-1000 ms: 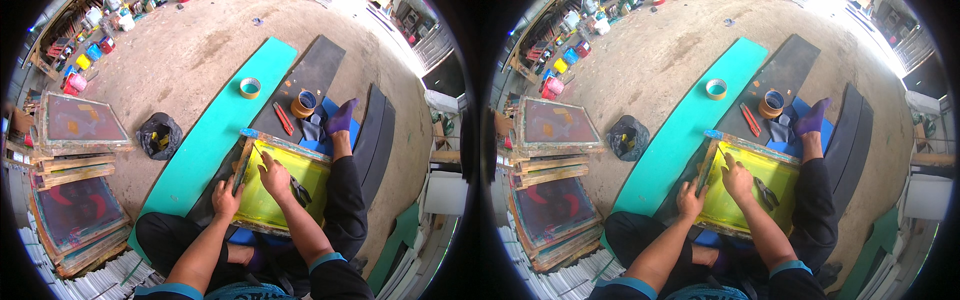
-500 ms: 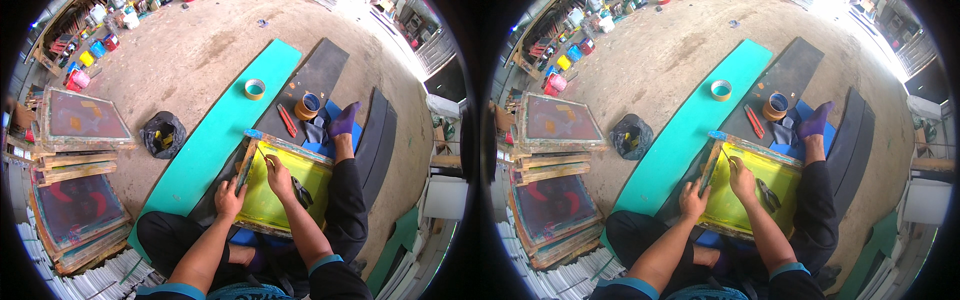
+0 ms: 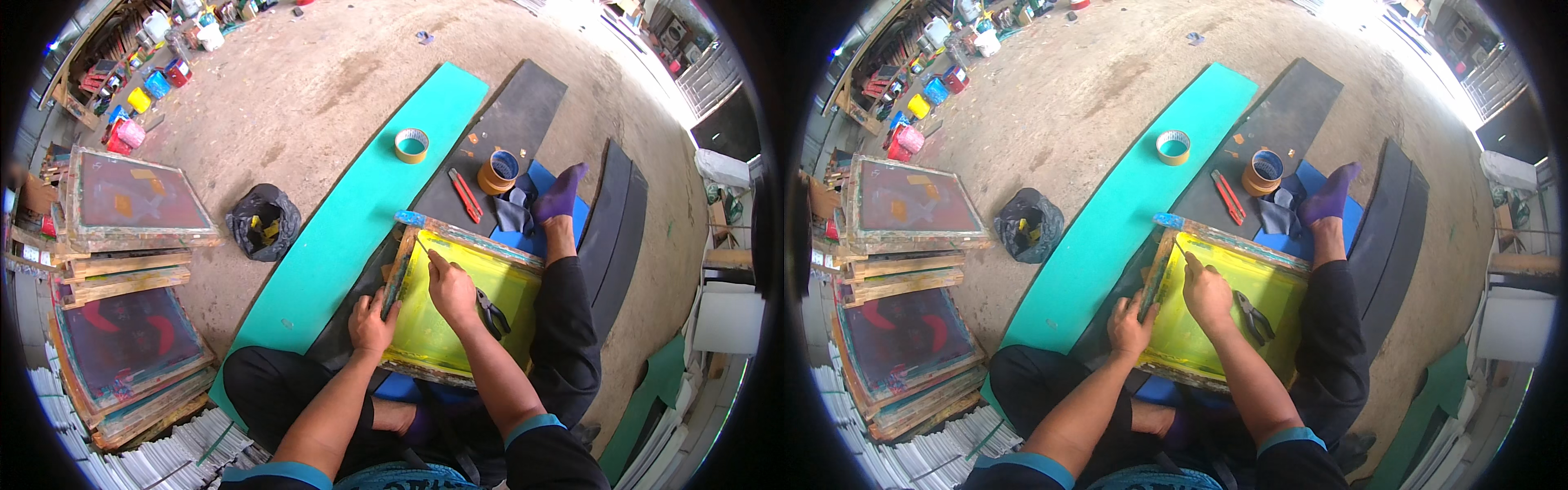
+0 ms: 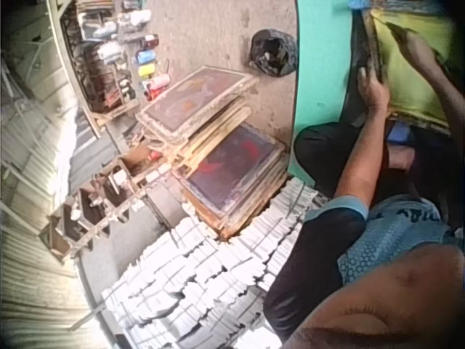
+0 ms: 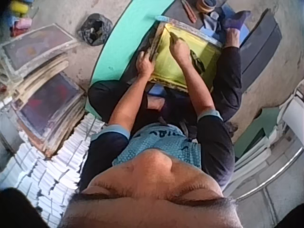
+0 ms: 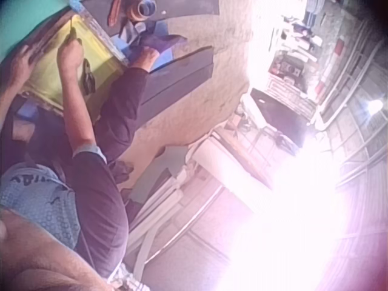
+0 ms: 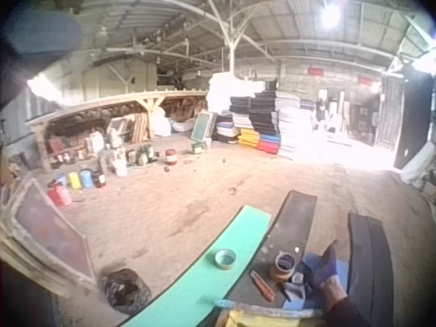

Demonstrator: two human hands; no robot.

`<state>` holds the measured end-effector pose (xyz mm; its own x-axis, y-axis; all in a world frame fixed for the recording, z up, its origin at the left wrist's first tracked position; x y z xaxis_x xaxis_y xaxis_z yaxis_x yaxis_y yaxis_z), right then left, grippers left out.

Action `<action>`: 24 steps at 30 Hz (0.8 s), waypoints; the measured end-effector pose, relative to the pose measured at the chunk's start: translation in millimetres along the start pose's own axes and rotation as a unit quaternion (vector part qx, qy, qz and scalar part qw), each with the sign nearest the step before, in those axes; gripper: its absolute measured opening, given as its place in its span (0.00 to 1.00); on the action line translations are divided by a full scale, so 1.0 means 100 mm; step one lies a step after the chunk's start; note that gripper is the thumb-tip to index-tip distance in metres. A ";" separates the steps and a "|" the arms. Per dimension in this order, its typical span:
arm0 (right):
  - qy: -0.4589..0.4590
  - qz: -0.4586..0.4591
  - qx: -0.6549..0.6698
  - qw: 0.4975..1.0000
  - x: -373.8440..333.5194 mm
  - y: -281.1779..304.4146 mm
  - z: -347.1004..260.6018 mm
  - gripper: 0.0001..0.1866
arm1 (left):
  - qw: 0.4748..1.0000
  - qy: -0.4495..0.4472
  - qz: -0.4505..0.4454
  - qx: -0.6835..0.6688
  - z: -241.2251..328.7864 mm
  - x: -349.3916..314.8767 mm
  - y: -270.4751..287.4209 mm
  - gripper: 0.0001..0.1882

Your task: The person sits on the floor and uses a utility knife to scrape and clean the edges of a yellow silkscreen frame. They repeatedly remove small pieces of debris or dried material from the frame's border and place them into a black plastic bag. The person continues this cleaning process along the frame's edges throughout the clip.

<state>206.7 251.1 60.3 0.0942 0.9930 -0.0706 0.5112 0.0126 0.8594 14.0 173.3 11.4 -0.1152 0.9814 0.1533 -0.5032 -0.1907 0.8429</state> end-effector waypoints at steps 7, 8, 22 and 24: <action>0.002 -0.038 -0.125 0.991 -0.06 -0.20 -0.09 0.25 | 0.999 0.005 -0.040 -0.013 0.04 -0.01 0.01 0.26; -0.007 -0.047 -0.108 0.993 -0.03 -0.21 -0.07 0.26 | 0.999 0.007 -0.041 -0.011 0.04 0.00 0.01 0.26; 0.002 -0.032 0.143 0.989 0.09 -0.22 0.36 0.18 | 1.000 0.001 -0.011 -0.006 0.01 0.00 0.01 0.25; 0.003 -0.022 0.216 0.976 0.11 -0.33 0.48 0.18 | 1.000 0.008 -0.025 -0.008 0.05 0.00 0.01 0.25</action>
<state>232.0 255.5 7.3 0.0606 0.9932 -0.0990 0.8270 0.0055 0.5621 17.6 173.0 14.4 -0.1032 0.9894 0.1023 -0.5228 -0.1415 0.8406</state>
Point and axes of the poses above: each hand's wrist, its own x-axis towards the middle knuckle, its own y-axis out of the back of the hand, z = x × y, the point moved 7 cm from there along x, towards the middle knuckle, and after that the axes turned 2 degrees about z, right-handed, at the moved point
